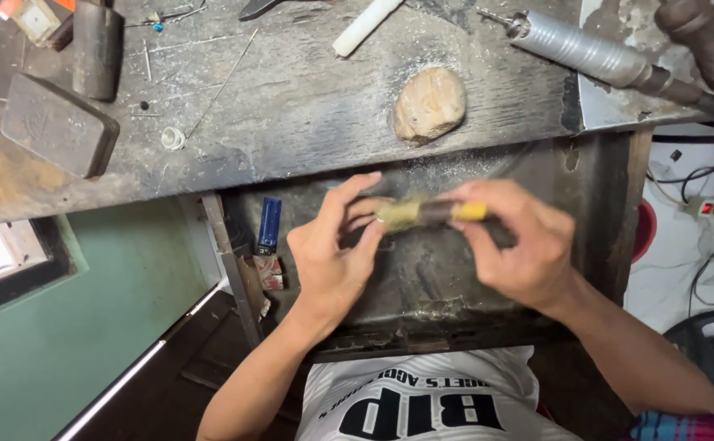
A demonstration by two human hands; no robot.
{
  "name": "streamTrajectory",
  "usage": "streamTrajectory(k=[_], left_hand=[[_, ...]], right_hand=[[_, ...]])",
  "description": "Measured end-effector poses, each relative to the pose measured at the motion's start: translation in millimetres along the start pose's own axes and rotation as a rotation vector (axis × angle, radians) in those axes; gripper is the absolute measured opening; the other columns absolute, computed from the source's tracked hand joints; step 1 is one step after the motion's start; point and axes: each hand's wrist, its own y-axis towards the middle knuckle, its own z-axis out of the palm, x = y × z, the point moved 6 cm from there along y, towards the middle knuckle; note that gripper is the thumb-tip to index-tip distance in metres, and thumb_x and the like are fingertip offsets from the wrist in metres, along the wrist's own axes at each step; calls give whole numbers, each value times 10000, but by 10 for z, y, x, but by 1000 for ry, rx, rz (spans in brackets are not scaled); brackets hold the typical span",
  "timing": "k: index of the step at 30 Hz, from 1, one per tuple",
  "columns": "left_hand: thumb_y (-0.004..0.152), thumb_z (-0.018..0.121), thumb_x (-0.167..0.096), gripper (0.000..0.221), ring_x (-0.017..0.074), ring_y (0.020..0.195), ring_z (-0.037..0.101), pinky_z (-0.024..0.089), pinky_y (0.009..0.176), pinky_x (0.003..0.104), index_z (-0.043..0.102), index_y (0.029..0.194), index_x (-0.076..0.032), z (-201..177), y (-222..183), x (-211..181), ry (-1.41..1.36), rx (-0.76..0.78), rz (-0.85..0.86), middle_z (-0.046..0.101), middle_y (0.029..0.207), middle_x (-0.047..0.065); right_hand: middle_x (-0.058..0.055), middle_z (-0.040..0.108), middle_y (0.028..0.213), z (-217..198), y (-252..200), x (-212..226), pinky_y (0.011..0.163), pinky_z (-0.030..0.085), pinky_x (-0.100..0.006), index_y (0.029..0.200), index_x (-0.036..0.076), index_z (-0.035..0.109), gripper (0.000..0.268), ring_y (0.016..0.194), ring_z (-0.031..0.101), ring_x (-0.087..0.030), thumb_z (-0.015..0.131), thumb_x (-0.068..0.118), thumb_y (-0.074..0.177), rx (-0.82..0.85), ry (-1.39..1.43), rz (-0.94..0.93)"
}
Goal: Polishing a small jewelry piece using a rotary tool and cleaning it with a brush at a workshop bench.
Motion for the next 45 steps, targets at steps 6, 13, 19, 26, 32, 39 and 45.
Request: streamTrajectory(k=[6,13,19,26,32,39,45], left_hand=[[900,678,164,377,293,1056,779,686,877,289,568,1236,37,100,31,94,-476,3,-270,738,976,189],[897,713,113,381,351,1106,753,652,981,345,551,1237,58,126,-18,123,-613,3,-298,713,1068,228],[949,691,-16,117,329,1136,740,612,1053,369,658,1059,3,208,-91,280,-660,-38,-337,635,1322,219],[1030,492,-176,126,376,1156,691,563,1015,471,492,971,-65,609,-419,321,-1230,-170,-956,687,1289,297],[978,604,-120,187,248,1157,683,548,980,302,598,1112,10,671,-578,439,-1217,-244,-992,703,1278,286],[860,801,-92,169,282,1195,691,547,1061,381,761,1003,-11,645,-539,603,-1072,-32,-663,689,1317,271],[778,863,-25,156,127,917,720,641,866,222,790,893,-101,340,-323,483,-629,-74,-433,656,1066,31]], right_hand=[[-211,759,1063,-211,44,207,701,695,-224,1161,-85,640,289,879,815,-259,734,-113,890,-156,150,160],[-315,697,1086,-292,20,270,781,696,-348,1240,-171,546,400,922,787,-377,780,-89,926,-253,-45,117],[-248,759,1095,-141,-43,221,723,653,-296,1272,-113,636,397,850,760,-280,807,-100,913,-63,-142,95],[-169,771,1156,115,-75,239,852,650,-266,1296,-25,625,463,900,797,-224,806,99,889,124,-1,191],[-175,764,1037,81,-261,272,493,625,-162,1285,-47,605,437,616,704,-112,809,105,931,53,-104,95],[-181,759,1121,-279,-34,497,739,643,-254,1156,-145,671,425,829,781,-197,850,126,881,-79,-265,79],[-253,743,1135,-435,-268,288,676,661,-269,1233,-153,612,437,892,779,-274,836,76,936,-184,-309,82]])
